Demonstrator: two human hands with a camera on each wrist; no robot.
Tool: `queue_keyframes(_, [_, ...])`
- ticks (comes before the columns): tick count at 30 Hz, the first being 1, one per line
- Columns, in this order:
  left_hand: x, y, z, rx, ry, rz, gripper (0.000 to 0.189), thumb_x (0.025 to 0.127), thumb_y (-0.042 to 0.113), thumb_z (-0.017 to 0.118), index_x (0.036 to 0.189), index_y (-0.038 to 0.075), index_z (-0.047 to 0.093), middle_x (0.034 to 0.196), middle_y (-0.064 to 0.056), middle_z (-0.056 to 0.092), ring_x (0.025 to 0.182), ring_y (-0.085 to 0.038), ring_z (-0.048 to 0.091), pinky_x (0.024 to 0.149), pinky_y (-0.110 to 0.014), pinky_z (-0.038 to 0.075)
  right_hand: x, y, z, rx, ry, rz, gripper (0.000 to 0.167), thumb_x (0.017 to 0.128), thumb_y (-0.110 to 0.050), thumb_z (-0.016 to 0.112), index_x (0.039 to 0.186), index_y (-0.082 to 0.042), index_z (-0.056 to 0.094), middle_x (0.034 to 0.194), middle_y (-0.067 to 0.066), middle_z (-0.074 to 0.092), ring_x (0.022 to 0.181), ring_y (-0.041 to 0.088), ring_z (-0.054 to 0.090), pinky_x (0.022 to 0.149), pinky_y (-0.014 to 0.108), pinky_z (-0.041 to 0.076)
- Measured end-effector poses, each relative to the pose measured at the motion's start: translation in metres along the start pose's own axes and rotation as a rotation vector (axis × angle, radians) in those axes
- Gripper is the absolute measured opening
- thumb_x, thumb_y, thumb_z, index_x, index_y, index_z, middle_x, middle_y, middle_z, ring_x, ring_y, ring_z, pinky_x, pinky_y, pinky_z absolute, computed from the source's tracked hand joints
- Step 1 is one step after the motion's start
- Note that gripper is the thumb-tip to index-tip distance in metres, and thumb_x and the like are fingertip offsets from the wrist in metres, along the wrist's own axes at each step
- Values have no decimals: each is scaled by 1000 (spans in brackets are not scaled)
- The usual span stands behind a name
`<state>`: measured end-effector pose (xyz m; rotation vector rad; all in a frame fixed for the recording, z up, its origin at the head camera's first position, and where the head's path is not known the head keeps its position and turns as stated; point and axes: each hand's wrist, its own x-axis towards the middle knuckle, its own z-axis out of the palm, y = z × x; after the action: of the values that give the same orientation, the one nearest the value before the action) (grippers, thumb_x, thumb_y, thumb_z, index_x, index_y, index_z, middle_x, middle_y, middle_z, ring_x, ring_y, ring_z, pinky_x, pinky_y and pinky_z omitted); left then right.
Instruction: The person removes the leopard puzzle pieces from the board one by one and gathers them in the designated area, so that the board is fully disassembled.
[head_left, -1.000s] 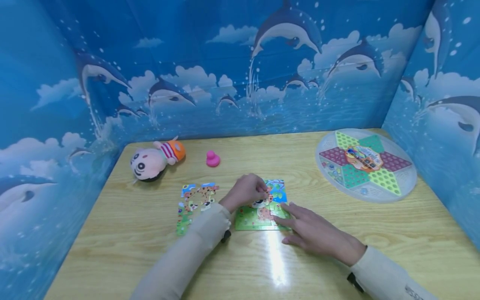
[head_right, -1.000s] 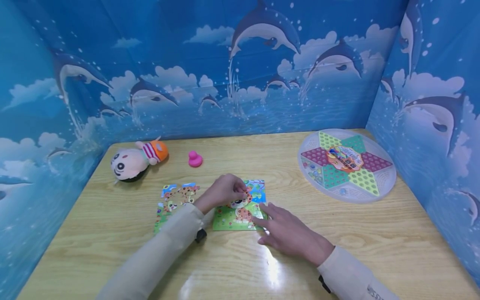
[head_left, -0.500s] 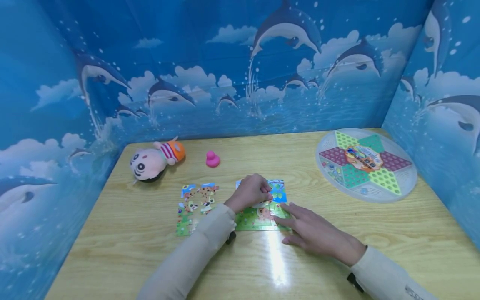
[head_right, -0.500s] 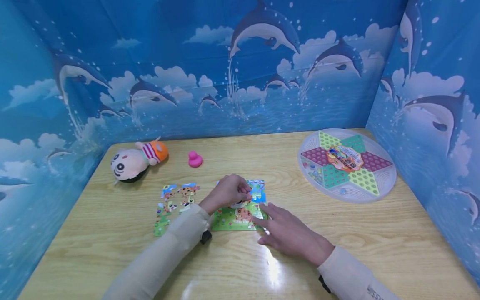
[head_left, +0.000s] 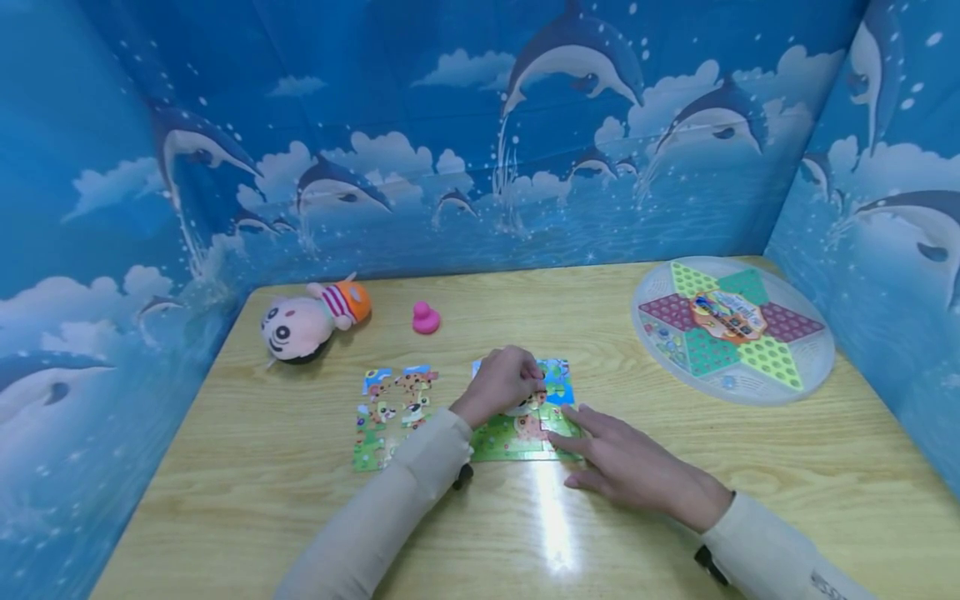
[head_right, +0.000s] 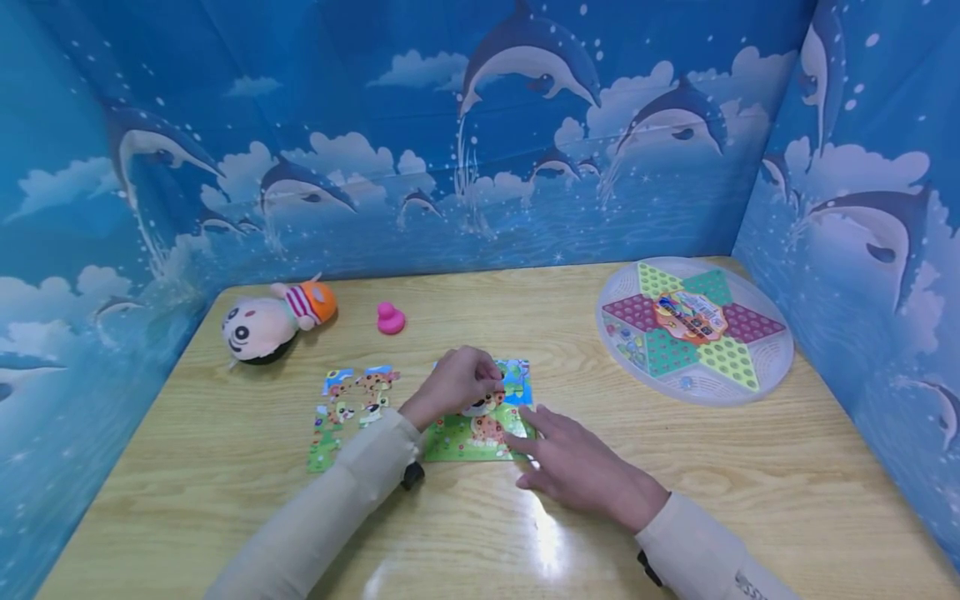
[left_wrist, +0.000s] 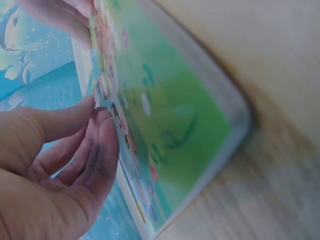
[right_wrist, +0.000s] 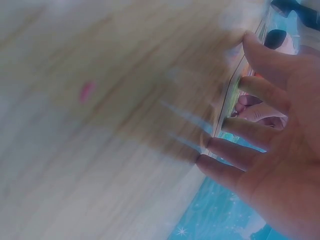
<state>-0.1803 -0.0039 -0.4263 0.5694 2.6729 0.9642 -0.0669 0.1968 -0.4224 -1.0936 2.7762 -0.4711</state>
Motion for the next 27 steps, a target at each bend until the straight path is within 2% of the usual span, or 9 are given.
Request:
queue_keyframes(9, [-4, -1, -2, -117, 4, -15, 5, 90, 12, 77, 92, 9, 75, 83, 2, 71, 73, -10, 64, 66, -23, 54, -1, 0, -1, -3, 3, -3, 54, 93, -29, 74, 139, -7, 60, 149, 32, 43, 136, 49, 43, 107, 58, 41])
queue_keyframes(16, [-7, -3, -11, -161, 5, -59, 5, 94, 13, 73, 96, 9, 73, 86, 2, 68, 74, -14, 63, 63, -26, 55, 0, 0, 1, -2, 8, -2, 56, 91, -31, 75, 139, -7, 60, 150, 32, 42, 136, 49, 43, 109, 58, 40])
queue_keyframes(22, [-13, -14, -25, -176, 34, -64, 4, 92, 13, 75, 95, 11, 72, 85, 2, 68, 78, -14, 64, 70, -28, 56, 1, 0, 1, 8, -3, 12, 56, 92, -31, 75, 140, -7, 59, 150, 32, 41, 137, 49, 41, 110, 58, 39])
queue_keyframes(27, [-21, -28, -40, -226, 35, -105, 4, 92, 11, 73, 95, 11, 71, 87, -1, 68, 79, -18, 65, 72, -30, 57, 0, 0, 2, 9, 1, 12, 56, 91, -31, 75, 140, -7, 59, 150, 32, 41, 138, 49, 41, 110, 57, 39])
